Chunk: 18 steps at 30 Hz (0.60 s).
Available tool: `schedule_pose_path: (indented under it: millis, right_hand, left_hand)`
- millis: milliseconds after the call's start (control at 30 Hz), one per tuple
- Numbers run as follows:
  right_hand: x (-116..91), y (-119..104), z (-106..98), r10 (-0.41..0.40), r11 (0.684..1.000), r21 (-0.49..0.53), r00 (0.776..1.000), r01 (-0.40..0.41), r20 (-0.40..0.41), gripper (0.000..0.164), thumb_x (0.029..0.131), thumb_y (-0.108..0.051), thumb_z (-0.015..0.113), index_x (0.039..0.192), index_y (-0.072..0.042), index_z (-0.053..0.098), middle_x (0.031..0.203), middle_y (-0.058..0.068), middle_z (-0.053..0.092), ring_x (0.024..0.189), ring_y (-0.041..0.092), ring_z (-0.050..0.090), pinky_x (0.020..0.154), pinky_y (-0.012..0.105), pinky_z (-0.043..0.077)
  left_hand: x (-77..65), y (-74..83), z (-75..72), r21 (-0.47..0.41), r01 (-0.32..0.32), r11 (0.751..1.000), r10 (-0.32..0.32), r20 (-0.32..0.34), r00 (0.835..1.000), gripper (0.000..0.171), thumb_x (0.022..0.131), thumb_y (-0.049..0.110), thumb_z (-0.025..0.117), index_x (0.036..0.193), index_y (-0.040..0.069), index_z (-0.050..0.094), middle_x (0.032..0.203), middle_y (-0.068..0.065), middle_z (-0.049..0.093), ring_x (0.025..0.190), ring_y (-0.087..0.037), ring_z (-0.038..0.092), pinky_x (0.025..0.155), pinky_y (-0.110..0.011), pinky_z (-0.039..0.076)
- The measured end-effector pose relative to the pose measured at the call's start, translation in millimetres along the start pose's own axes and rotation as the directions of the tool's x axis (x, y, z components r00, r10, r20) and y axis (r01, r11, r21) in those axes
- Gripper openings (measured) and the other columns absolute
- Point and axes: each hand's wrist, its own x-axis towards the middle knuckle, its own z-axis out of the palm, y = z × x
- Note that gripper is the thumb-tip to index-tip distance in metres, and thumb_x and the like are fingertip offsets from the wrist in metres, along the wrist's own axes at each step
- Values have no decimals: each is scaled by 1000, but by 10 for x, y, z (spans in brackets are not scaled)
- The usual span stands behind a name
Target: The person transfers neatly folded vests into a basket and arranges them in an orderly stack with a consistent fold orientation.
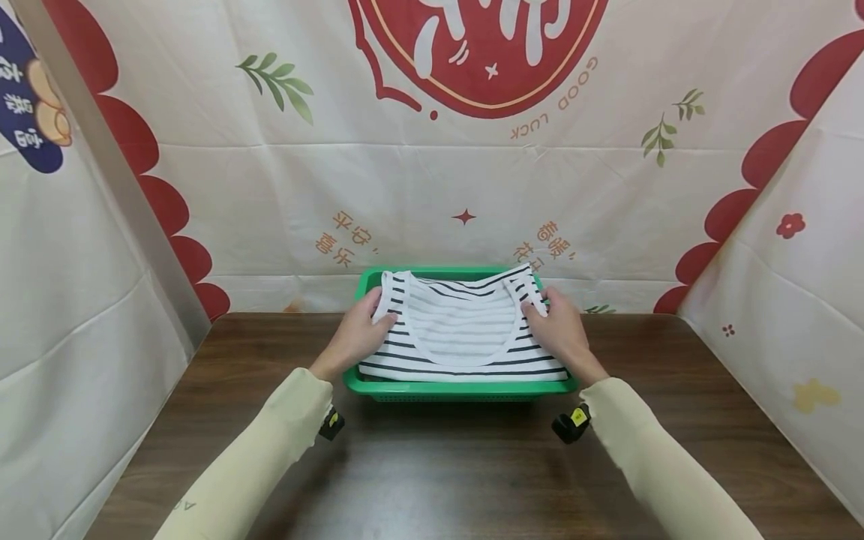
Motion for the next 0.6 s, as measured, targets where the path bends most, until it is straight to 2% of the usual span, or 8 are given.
schedule_pose_path:
  millis: [200,400,600]
  right_hand:
    - [17,35,71,0,1000,-4,999,0,-32,29,102,-31,52,111,-4,53,91,14,55,76,27,51,64,35,39]
    - [20,68,121,-44,999,-3,996,44,-74,26,102,-30,51,108,-5,51,89,15,57,72,27,54,62,34,41]
    - [23,101,147,-74,997,-32,994,72,-84,28,102,-28,51,114,-2,52,92,17,60,73,27,55,62,34,42]
  left_hand:
    - [-9,-14,34,30,1,1000,0,-23,1000,50,102,18,52,150,16,36,137,-6,55,115,-22,57,100,-46,46]
    - [10,-30,64,57,-1,998,3,-39,999,50,103,17,51,151,16,36,137,-7,56,113,-21,58,97,-45,48]
    - [24,-49,85,103,2,995,4,-54,999,49,102,16,51,149,12,37,133,-9,58,108,-21,61,94,-43,51]
